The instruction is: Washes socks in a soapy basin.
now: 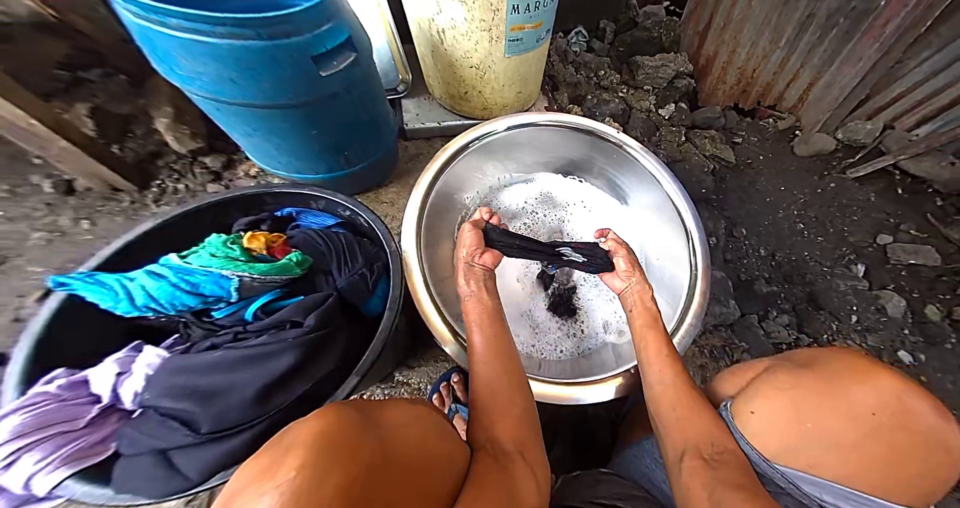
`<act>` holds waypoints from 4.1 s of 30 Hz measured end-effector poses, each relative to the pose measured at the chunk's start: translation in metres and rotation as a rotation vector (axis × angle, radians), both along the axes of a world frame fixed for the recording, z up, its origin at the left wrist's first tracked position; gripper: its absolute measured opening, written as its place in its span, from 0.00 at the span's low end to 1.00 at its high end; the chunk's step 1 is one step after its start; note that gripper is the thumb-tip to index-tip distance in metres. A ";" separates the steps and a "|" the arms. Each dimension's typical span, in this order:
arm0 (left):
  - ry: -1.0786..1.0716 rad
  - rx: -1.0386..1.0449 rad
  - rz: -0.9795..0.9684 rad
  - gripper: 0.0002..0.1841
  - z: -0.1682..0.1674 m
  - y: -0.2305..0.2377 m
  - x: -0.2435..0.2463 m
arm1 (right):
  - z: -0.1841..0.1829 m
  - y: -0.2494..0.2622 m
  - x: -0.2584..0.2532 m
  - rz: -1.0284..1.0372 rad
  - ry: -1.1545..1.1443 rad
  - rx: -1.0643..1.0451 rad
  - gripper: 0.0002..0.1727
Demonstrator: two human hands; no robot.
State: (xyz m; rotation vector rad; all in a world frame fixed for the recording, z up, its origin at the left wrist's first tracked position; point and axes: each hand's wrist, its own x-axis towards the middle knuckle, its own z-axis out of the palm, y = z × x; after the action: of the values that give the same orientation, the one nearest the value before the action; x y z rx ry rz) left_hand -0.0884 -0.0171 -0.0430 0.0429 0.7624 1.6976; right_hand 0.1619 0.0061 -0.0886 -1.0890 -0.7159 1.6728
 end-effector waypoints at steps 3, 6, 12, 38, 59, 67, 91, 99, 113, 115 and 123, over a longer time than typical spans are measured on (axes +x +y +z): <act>-0.048 0.016 0.078 0.18 0.020 -0.001 -0.004 | -0.001 0.002 -0.002 -0.085 -0.022 -0.064 0.11; -0.066 0.068 0.120 0.18 0.042 -0.006 0.000 | -0.012 0.001 -0.008 -0.122 -0.059 -0.156 0.09; -0.063 0.123 0.141 0.19 0.059 -0.008 0.008 | -0.056 -0.004 -0.011 -0.144 -0.319 -0.320 0.11; 0.587 0.254 -0.190 0.16 0.072 -0.026 -0.002 | 0.035 -0.024 -0.058 1.016 -0.796 0.396 0.16; 0.368 0.426 -0.323 0.16 0.098 -0.021 0.012 | 0.107 -0.032 -0.041 0.446 -0.623 0.675 0.21; 0.363 0.591 -0.366 0.15 0.110 -0.025 0.009 | 0.126 -0.037 -0.031 0.399 -0.679 0.787 0.20; 1.217 0.202 -0.508 0.20 0.101 -0.008 0.037 | 0.127 -0.042 -0.048 -0.012 -0.032 0.406 0.16; 0.728 0.180 -0.522 0.12 0.090 -0.004 0.047 | 0.122 -0.036 -0.032 0.028 -0.031 0.482 0.16; 0.689 0.231 -0.548 0.08 0.078 0.001 0.051 | 0.121 -0.033 -0.016 0.098 0.004 0.447 0.18; 0.662 0.228 -0.553 0.07 0.079 0.001 0.050 | 0.120 -0.033 -0.014 0.129 0.023 0.441 0.17; 0.603 0.206 -0.587 0.06 0.074 0.002 0.051 | 0.120 -0.034 -0.012 0.177 0.017 0.475 0.18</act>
State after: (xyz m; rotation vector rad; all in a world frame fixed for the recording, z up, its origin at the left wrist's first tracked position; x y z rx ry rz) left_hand -0.0370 -0.0155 0.0313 0.8700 0.8951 1.1831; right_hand 0.1504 -0.0282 0.0316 -0.6881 -1.1558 1.5428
